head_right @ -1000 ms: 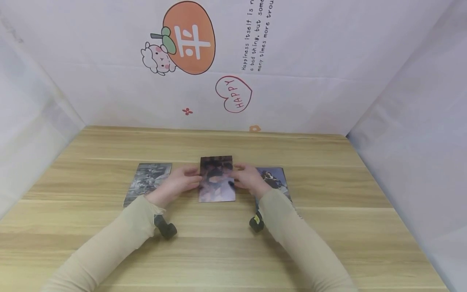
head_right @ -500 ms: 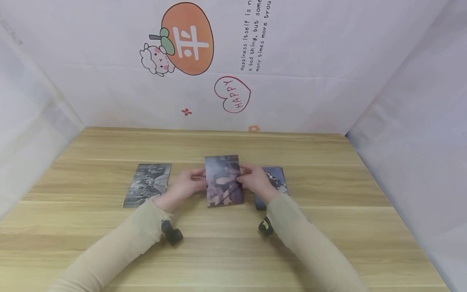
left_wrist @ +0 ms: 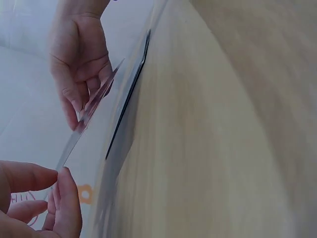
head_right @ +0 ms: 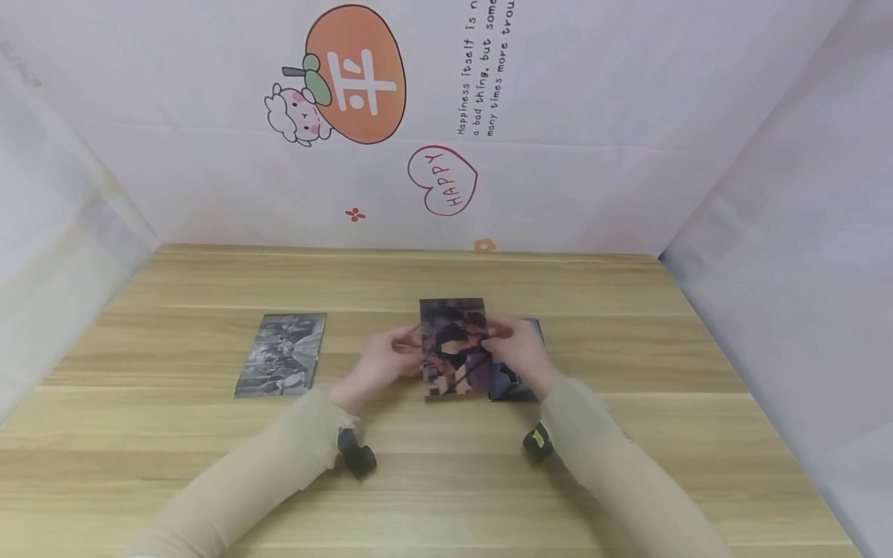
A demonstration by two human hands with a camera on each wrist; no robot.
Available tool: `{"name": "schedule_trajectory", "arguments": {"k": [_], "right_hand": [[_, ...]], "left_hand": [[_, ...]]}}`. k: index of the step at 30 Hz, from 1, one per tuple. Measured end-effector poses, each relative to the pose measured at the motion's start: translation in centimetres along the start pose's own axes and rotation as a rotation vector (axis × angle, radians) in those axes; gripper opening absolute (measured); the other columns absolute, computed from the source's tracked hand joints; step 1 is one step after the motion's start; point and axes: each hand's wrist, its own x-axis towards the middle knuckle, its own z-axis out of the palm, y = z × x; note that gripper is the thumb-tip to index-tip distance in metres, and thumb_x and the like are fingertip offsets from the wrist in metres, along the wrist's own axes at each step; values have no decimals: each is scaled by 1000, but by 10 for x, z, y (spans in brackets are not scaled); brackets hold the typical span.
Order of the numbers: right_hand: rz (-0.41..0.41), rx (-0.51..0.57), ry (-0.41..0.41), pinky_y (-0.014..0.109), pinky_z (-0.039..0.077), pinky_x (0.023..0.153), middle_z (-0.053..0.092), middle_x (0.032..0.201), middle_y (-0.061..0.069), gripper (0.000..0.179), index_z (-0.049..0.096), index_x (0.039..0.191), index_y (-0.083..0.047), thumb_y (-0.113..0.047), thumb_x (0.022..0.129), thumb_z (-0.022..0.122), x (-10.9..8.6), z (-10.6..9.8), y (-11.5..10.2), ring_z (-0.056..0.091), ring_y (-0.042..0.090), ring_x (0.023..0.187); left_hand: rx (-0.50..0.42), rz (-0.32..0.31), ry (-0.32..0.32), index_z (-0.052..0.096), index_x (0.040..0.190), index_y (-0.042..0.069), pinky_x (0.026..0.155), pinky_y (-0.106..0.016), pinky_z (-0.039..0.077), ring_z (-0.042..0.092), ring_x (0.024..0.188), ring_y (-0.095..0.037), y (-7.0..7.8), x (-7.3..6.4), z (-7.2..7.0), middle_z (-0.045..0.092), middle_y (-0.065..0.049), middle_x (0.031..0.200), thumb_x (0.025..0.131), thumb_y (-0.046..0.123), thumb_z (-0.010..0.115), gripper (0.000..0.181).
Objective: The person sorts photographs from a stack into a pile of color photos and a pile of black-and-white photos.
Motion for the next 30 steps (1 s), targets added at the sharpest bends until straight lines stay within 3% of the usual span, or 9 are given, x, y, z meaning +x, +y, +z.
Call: {"name": "schedule_trajectory", "arguments": {"k": [8,15,19,26,30], "right_hand": [[26,-52,-6,37,51,95,47,132,27,54,36,142,3,-7,93,54,-10,-23,11,53,34,116],[10,-73,38,21,54,79,52,125,27,53,41,138,7,-4,89,57,-16,-39,22,59,11,95],[3,-109,47,19,54,72,52,123,29,55,39,138,10,-5,89,58,-18,-47,27,58,6,87],[30,-129,28,18,53,75,49,127,32,57,35,139,10,-7,90,58,-19,-59,37,58,6,90],[44,-157,24,19,53,77,49,127,31,57,36,139,10,-8,91,59,-17,-65,42,59,14,97]], "left_hand": [[-77,-20,-45,39,142,-1,73,-27,58,58,84,-14,-3,6,25,55,-17,106,85,-14,55,61],[-109,-43,-95,38,142,-2,74,-27,58,57,82,-13,-2,14,43,54,-12,101,85,-14,54,61],[-109,-53,-109,39,142,-2,75,-27,58,57,81,-12,-2,19,53,54,-10,98,85,-14,54,60],[-120,-51,-104,41,140,-4,73,-28,58,56,78,-12,-2,26,72,54,-9,93,81,-16,55,61],[-128,-60,-90,43,139,-4,72,-28,58,57,77,-12,-1,29,79,53,-8,91,80,-17,56,62]]}}
